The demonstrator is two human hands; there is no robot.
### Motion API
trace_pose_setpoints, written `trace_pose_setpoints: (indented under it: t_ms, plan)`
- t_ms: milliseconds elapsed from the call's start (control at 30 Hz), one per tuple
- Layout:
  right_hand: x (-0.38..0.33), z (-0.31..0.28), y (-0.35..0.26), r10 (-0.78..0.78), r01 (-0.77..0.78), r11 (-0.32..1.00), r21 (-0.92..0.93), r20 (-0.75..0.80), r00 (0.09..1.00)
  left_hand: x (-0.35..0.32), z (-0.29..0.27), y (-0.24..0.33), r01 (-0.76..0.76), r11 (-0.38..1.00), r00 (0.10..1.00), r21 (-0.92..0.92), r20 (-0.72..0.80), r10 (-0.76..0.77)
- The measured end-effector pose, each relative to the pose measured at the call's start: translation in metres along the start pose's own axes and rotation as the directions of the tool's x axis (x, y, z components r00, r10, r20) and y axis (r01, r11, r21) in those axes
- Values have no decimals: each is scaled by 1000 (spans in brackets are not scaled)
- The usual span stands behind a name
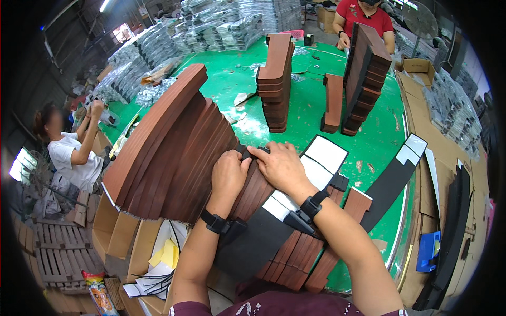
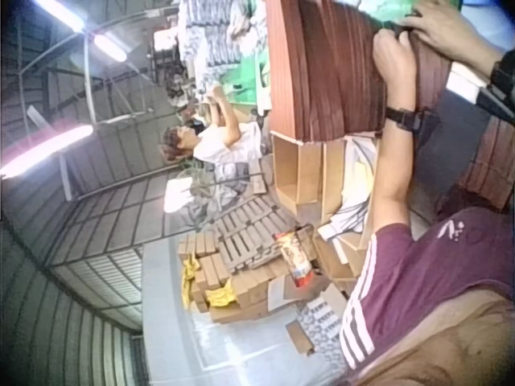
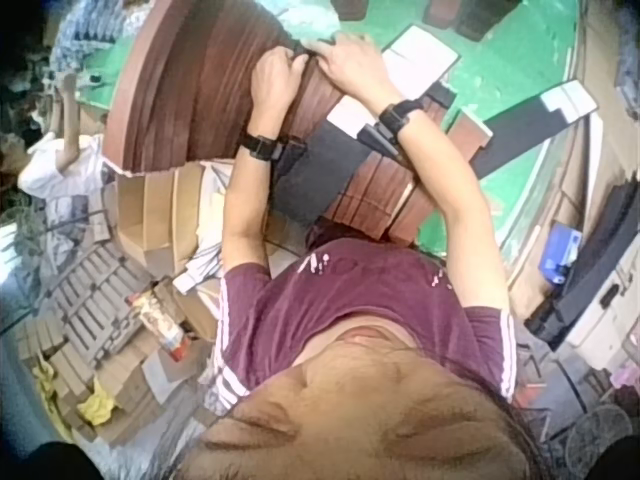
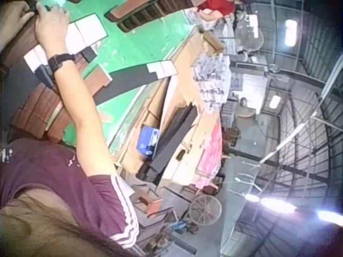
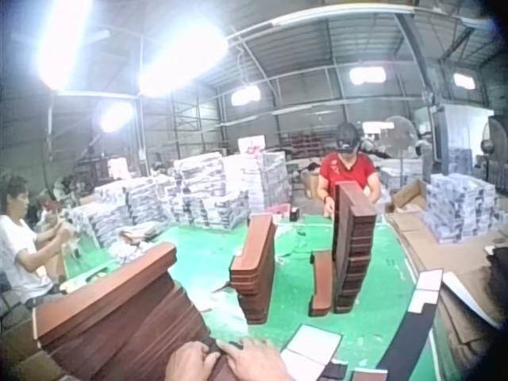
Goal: Assembling and finishing small wooden slats onto a frame or panel using adhesive and edge strips.
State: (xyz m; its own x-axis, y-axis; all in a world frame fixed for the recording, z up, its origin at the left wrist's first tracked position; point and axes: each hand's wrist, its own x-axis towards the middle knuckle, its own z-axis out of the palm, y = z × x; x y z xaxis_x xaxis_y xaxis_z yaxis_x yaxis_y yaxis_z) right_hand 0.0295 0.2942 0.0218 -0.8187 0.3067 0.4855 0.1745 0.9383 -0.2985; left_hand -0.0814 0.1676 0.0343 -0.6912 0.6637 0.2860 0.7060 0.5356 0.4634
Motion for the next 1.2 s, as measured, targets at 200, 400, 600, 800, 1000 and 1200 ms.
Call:
trace_pose_setpoints:
  t_ms: [200,400,600,800,1000,1200]
  plan:
    - [-1,0,2,-2,2,1000,-22,-16,1000,4,0,3,-53,997,999,57,11,52]
    - [0,2,-1,21,-21,1000,-21,-11,1000,6,-1,4,-30,1000,999,1,-38,30]
    - [-1,1,0,32,-32,999,-10,-22,999,12,-3,4,-75,997,993,-25,-93,73]
    - [2,-3,-2,74,-75,997,18,56,996,10,-19,4,-28,989,987,-145,-161,5]
    - [1,-1,-2,66,-66,998,-16,34,997,2,-2,2,-13,996,998,-92,-66,7]
    - [1,-1,-2,64,-64,998,-11,29,997,2,-2,0,9,995,1000,-95,-21,-11]
